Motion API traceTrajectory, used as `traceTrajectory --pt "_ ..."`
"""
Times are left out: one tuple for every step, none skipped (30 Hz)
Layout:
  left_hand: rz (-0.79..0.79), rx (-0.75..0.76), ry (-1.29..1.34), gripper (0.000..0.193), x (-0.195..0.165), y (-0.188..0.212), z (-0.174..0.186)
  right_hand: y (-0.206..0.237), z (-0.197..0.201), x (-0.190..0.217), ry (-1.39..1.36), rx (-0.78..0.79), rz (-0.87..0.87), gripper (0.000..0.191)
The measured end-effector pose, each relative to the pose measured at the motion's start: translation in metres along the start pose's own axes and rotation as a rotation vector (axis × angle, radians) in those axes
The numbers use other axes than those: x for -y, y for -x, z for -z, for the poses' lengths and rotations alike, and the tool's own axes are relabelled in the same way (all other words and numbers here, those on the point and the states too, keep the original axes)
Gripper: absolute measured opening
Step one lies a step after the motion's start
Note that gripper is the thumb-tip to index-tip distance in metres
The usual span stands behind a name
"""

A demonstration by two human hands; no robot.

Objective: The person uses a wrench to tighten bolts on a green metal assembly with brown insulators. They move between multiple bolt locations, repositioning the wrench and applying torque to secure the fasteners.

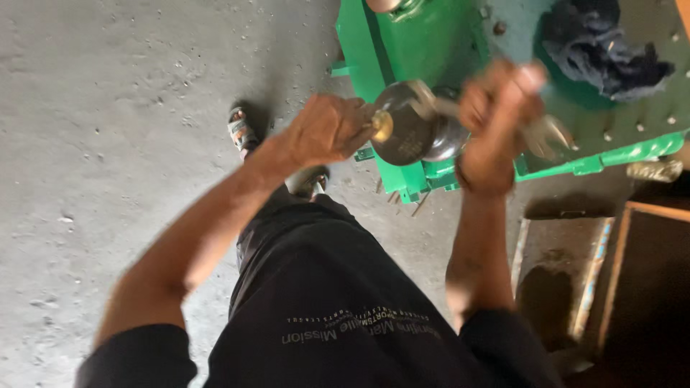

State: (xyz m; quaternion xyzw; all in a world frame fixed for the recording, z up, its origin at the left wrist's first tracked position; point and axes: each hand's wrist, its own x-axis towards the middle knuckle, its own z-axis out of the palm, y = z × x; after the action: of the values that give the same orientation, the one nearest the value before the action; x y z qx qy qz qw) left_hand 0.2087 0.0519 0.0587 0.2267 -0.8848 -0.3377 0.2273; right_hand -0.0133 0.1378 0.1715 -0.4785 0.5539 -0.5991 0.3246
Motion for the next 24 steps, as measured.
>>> traceTrajectory --pt "0.006 0.006 0.016 0.026 0.002 -0.004 0.003 0.018 0.016 0.001 0.079 -0.07 0.056 0.063" --pt "0.012 0.012 0.033 0.028 0.003 -0.007 0.004 0.038 0.027 0.0 0.039 -0.118 0.025 0.06" --pt "0.019 0.018 0.049 0.031 0.004 -0.009 0.005 0.058 0.036 -0.002 -0.003 -0.164 -0.007 0.057" --pt "0.205 0.128 0.227 0.037 0.003 -0.01 0.005 0.075 0.043 -0.007 0.014 -0.194 -0.058 0.058" --pt "0.396 0.236 0.404 0.043 0.001 -0.011 0.005 0.09 0.048 -0.014 0.028 -0.22 -0.112 0.06" --pt "0.593 0.349 0.584 0.05 -0.001 -0.011 0.006 0.108 0.05 -0.022 0.055 -0.258 -0.15 0.06" --pt "0.504 0.306 0.343 0.045 -0.003 -0.01 0.006 0.124 0.051 -0.032 0.082 -0.297 -0.188 0.061" --pt "0.406 0.257 0.1 0.041 -0.005 -0.009 0.008 0.136 0.05 -0.043 0.089 -0.315 -0.226 0.06" --pt "0.305 0.207 -0.134 0.038 -0.006 -0.009 0.011 0.147 0.05 -0.054 0.1 -0.33 -0.268 0.06" --pt "0.242 0.191 -0.11 0.037 -0.008 -0.01 0.014 0.159 0.049 -0.064 0.082 -0.328 -0.316 0.058" --pt "0.174 0.172 -0.092 0.038 -0.008 -0.011 0.017 0.168 0.048 -0.075 0.062 -0.327 -0.355 0.056" --pt "0.107 0.154 -0.074 0.039 -0.007 -0.014 0.022 0.175 0.047 -0.084 0.04 -0.325 -0.396 0.054" --pt "0.234 0.347 -0.068 0.039 -0.007 -0.016 0.026 0.184 0.047 -0.091 0.115 -0.295 -0.386 0.056" --pt "0.356 0.539 -0.063 0.04 -0.005 -0.018 0.031 0.191 0.047 -0.098 0.192 -0.267 -0.373 0.058" --pt "0.477 0.722 -0.06 0.041 -0.003 -0.021 0.035 0.197 0.048 -0.105 0.269 -0.236 -0.352 0.06" --pt "0.422 0.626 -0.008 0.039 -0.003 -0.021 0.038 0.202 0.05 -0.112 0.277 -0.218 -0.338 0.059" --pt "0.363 0.534 0.04 0.044 -0.002 -0.02 0.041 0.208 0.051 -0.119 0.282 -0.205 -0.323 0.058" --pt "0.303 0.443 0.083 0.054 -0.001 -0.02 0.044 0.213 0.052 -0.128 0.284 -0.195 -0.307 0.057" --pt "0.328 0.511 0.031 0.045 0.0 -0.019 0.047 0.219 0.052 -0.138 0.286 -0.189 -0.326 0.056" --pt "0.354 0.574 -0.016 0.037 0.001 -0.018 0.049 0.224 0.054 -0.149 0.286 -0.179 -0.328 0.056" --pt "0.374 0.628 -0.071 0.029 0.002 -0.018 0.051 0.231 0.055 -0.161 0.297 -0.173 -0.345 0.055" --pt "0.372 0.622 -0.049 0.033 0.003 -0.018 0.053 0.237 0.057 -0.173 0.321 -0.18 -0.388 0.055" --pt "0.374 0.625 -0.021 0.037 0.003 -0.017 0.055 0.243 0.058 -0.186 0.344 -0.184 -0.436 0.055" --pt "0.385 0.637 0.022 0.041 0.002 -0.015 0.056 0.251 0.059 -0.197 0.38 -0.189 -0.5 0.055"
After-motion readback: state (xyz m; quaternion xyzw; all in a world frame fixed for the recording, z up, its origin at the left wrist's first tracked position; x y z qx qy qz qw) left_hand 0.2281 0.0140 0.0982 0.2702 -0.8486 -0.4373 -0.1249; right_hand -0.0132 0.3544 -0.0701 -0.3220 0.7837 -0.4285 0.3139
